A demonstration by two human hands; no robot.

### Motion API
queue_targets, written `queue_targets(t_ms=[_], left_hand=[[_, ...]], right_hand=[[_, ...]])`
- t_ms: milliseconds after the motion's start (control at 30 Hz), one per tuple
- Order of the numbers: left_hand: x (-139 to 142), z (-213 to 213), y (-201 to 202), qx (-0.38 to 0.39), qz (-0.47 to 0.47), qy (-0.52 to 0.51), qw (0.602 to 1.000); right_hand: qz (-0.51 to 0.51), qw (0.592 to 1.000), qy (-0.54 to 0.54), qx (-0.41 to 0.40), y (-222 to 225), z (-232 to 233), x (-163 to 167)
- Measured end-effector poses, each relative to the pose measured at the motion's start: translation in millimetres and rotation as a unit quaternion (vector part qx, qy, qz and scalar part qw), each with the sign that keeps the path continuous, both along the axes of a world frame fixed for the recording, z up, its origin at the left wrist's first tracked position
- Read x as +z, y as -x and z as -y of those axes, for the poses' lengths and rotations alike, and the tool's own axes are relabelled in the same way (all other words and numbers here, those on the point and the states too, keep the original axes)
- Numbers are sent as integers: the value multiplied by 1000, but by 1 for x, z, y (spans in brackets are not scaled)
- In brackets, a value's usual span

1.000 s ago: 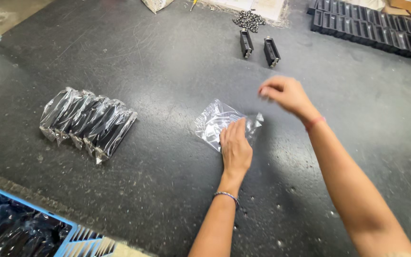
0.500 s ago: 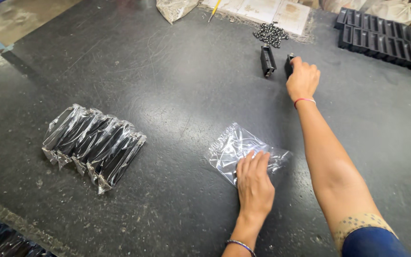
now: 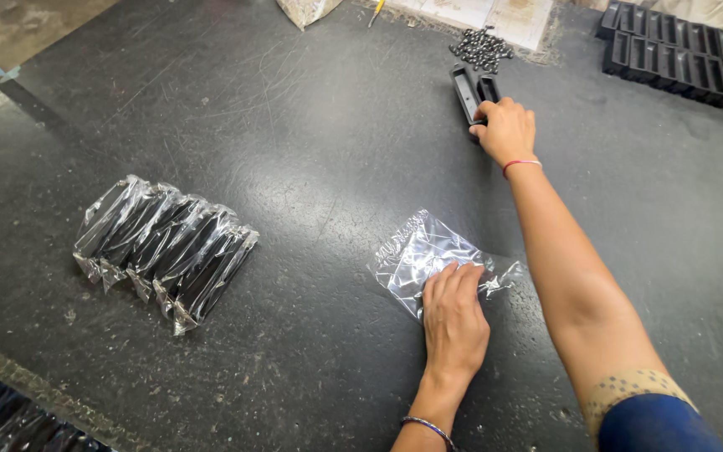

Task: The person places small black rectangular components into clear plastic bags on a workbench. They open each bag, insert a component, and fold the top to close it. The person repeats this process for several components, stacking the finished packages on the table.

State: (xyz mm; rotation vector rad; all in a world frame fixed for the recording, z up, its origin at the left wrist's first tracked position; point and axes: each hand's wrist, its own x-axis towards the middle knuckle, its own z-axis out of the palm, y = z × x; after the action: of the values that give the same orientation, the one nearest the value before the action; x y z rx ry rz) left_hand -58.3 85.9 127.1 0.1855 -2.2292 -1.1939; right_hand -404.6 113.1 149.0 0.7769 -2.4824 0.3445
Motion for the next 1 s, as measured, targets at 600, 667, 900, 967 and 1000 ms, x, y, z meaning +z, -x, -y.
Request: queue_targets(t_ms=[600, 667, 900, 967, 1000], left_hand=[[-30, -10, -27, -42, -41, 33, 998], [-37, -11, -30, -55, -51, 50, 996], [-45, -17, -48, -84, -39, 103, 990], [-45, -23, -55, -85, -40, 120, 988], [-45, -25, -59, -83, -42, 129, 987]], right_hand=[[127, 991, 32, 15, -290, -253, 37], [119, 993, 6, -27, -341, -300, 38], [101, 988, 10, -117, -497, -406, 27], [88, 988, 20, -122, -525, -417, 24], [89, 987, 24, -135, -536, -420, 22]])
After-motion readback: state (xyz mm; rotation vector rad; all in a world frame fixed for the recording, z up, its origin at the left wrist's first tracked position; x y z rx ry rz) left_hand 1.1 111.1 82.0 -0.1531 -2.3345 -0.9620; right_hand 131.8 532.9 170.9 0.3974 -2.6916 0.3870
